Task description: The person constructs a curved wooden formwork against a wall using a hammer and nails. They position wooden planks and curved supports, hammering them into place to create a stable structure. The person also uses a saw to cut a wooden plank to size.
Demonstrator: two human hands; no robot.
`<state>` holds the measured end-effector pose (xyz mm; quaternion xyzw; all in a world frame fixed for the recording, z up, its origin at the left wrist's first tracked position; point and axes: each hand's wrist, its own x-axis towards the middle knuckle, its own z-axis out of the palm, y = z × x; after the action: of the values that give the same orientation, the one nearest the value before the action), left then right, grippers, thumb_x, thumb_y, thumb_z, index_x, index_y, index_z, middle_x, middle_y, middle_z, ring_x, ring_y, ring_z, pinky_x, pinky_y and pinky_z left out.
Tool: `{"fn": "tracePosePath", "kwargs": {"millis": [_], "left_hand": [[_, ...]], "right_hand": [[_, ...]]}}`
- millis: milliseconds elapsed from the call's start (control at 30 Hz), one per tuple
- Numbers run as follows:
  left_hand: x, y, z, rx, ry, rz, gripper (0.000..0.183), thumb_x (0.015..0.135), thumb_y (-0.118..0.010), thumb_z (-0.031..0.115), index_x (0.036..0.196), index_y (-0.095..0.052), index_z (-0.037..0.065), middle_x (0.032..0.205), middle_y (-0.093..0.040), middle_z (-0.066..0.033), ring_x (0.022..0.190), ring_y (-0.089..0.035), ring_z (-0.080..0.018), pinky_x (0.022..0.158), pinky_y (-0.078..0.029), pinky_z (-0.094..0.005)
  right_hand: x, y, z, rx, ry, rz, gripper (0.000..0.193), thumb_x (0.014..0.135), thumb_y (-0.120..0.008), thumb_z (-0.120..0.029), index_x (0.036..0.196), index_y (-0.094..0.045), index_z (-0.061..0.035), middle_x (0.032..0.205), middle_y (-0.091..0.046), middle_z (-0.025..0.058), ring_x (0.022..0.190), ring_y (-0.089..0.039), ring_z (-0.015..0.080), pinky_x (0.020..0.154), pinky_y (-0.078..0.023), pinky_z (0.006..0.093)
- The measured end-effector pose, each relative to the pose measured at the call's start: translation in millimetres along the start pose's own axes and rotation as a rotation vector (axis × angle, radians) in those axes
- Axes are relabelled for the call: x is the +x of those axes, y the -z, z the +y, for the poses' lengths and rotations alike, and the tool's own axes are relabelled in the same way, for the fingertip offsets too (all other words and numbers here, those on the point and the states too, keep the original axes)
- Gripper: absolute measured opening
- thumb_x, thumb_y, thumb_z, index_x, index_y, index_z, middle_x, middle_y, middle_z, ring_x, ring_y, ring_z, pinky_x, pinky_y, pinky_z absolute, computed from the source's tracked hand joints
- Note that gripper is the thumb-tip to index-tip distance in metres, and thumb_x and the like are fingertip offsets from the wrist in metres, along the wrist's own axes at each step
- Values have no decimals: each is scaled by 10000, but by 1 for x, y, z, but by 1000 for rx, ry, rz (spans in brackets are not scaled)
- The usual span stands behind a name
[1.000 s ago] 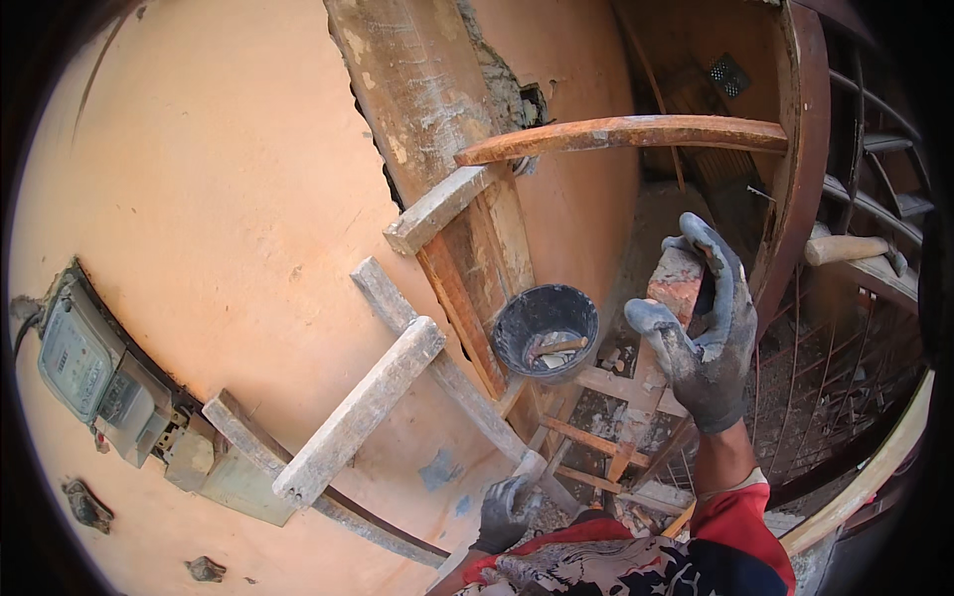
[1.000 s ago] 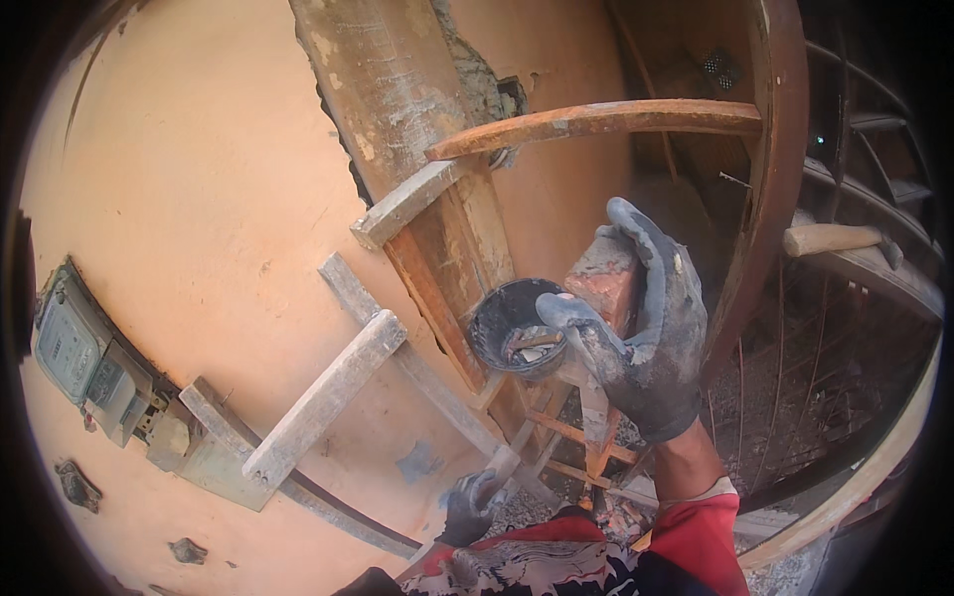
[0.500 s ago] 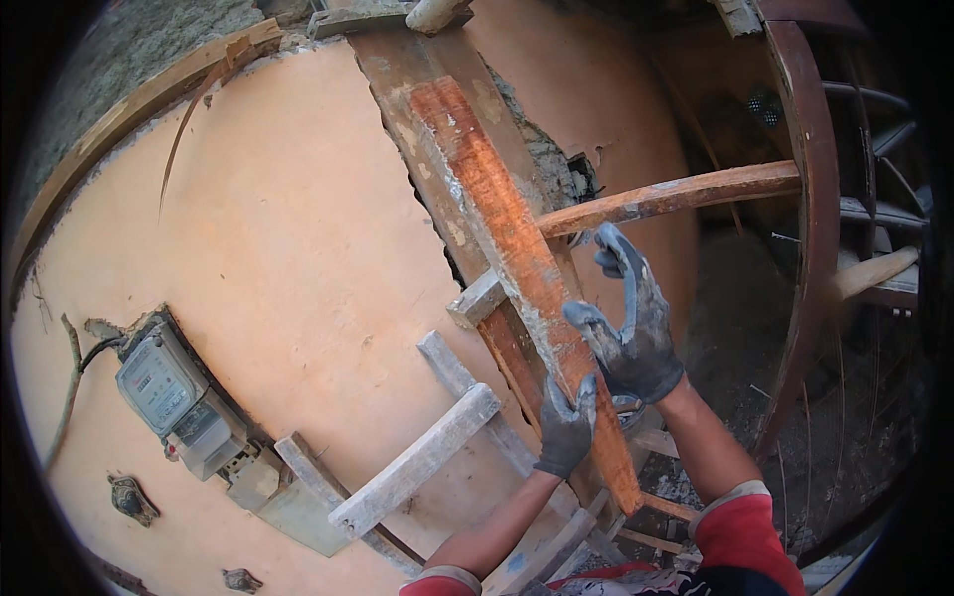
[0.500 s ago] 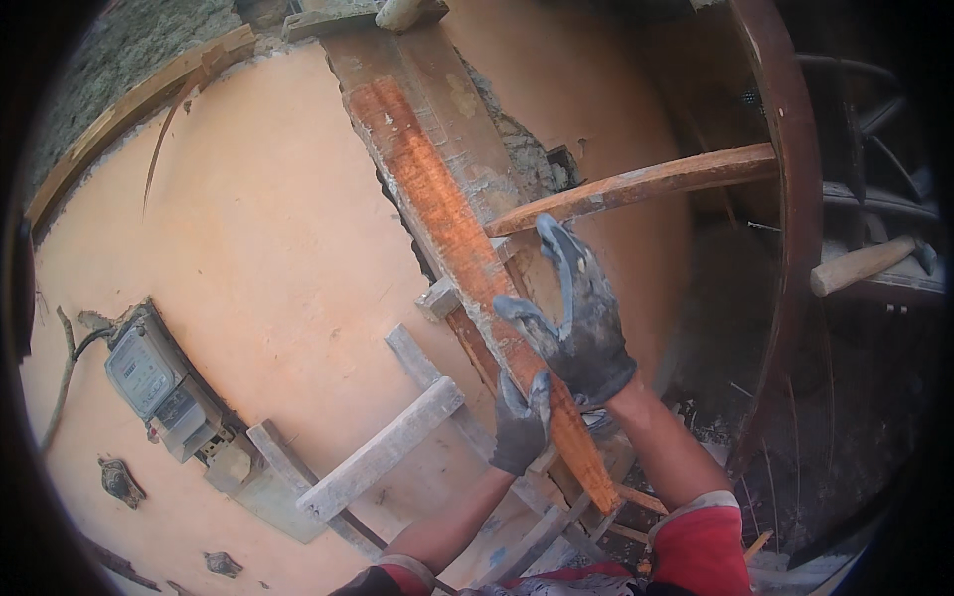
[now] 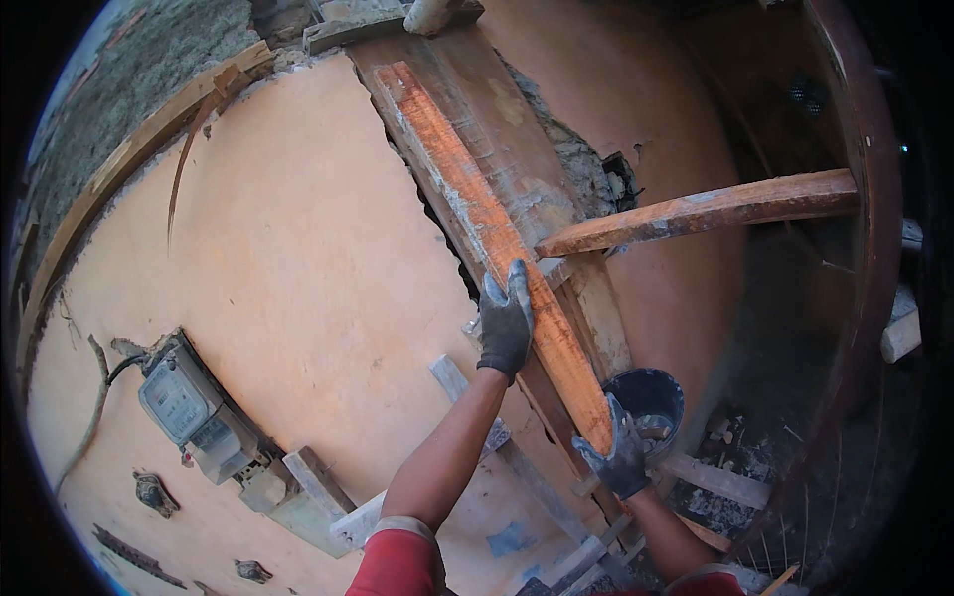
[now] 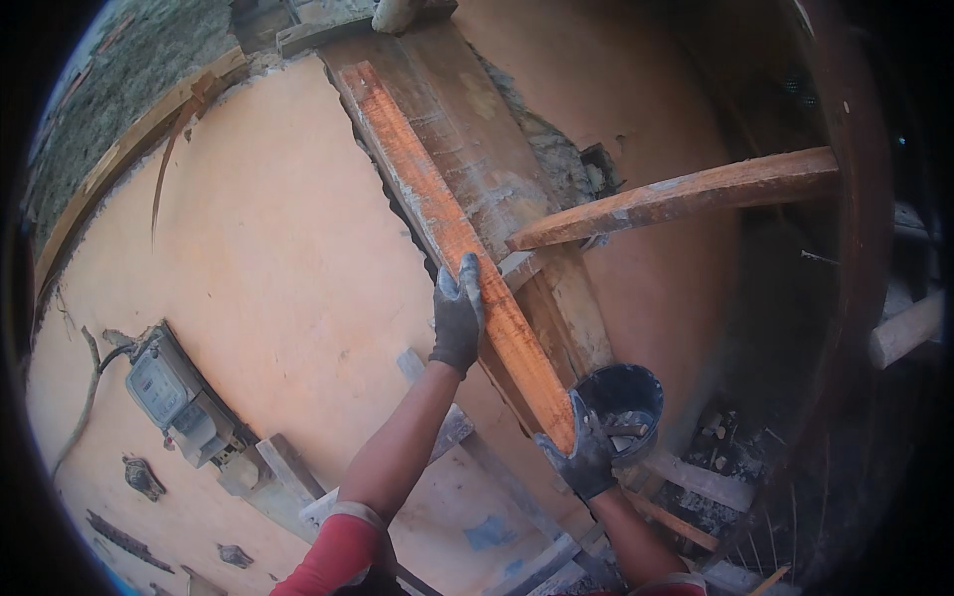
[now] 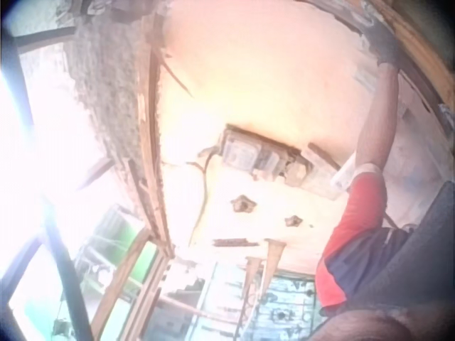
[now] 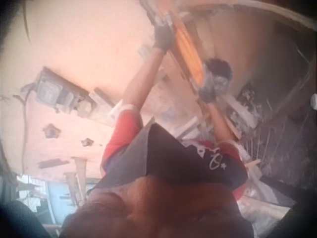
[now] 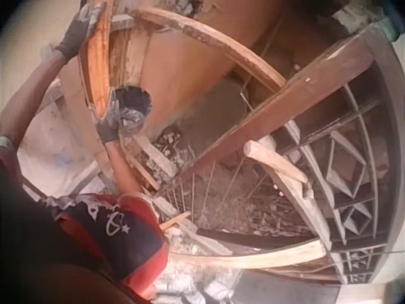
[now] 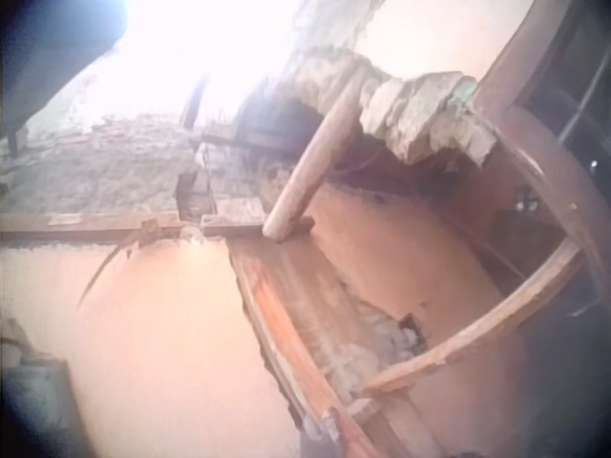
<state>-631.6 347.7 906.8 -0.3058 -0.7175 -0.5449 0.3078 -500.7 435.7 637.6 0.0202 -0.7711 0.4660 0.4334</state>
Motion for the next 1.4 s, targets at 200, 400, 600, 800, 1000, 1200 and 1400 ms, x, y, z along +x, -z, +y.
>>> {"fn": "tracePosePath", "kwargs": {"millis": [200,400,600,800,1000,1200,1400], "left_hand": [[73,33,10,228,-12,-138,528,1111,-526,424,1341,-561,-49,1099,-713,-190,974,-690,-261,912,-540,-374],[61,83,15,610,-316,-333,445,1042,-660,297,1383,-569,26,1196,-705,-209,1117,-692,-372,975,-543,-431],[59,138,-29,912,-619,-487,506,939,-768,249,1392,-608,88,1329,-660,-162,1301,-582,-360,1129,-446,-476],[59,132,-43,827,-625,-544,472,906,-792,244,1343,-663,119,1357,-660,-133,1328,-571,-343,1144,-429,-476],[59,119,-56,818,-642,-513,472,939,-754,335,1354,-661,131,1351,-668,-119,1317,-577,-332,1147,-428,-469],[59,112,-59,854,-752,-539,375,909,-757,290,1248,-728,133,1228,-723,-103,1250,-612,-319,1104,-451,-473],[60,117,-67,859,-746,-626,199,894,-760,216,1081,-787,153,1168,-755,-18,1256,-618,-272,1140,-410,-467]], "right_hand": [[74,-32,-18,71,108,104,892,858,-852,-374,1525,-437,49,1366,-577,284,1261,-595,436,1055,-501,497],[140,-58,-9,133,157,142,866,870,-847,-347,1537,-430,15,1411,-556,270,1280,-591,428,1057,-507,479],[163,-77,-9,205,219,134,860,873,-850,-327,1538,-428,19,1427,-557,260,1298,-579,421,1063,-503,476],[164,-85,-7,198,242,116,871,863,-862,-341,1530,-439,27,1433,-563,257,1297,-577,418,1071,-496,476],[169,-95,-2,211,246,112,880,861,-863,-352,1531,-439,27,1437,-564,261,1308,-566,416,1076,-488,476],[171,-110,1,231,173,103,881,858,-862,-375,1527,-445,19,1416,-564,247,1300,-570,402,1065,-488,475],[172,-115,-1,269,154,92,855,858,-862,-365,1509,-460,16,1370,-574,247,1255,-586,405,1049,-490,477]]}}
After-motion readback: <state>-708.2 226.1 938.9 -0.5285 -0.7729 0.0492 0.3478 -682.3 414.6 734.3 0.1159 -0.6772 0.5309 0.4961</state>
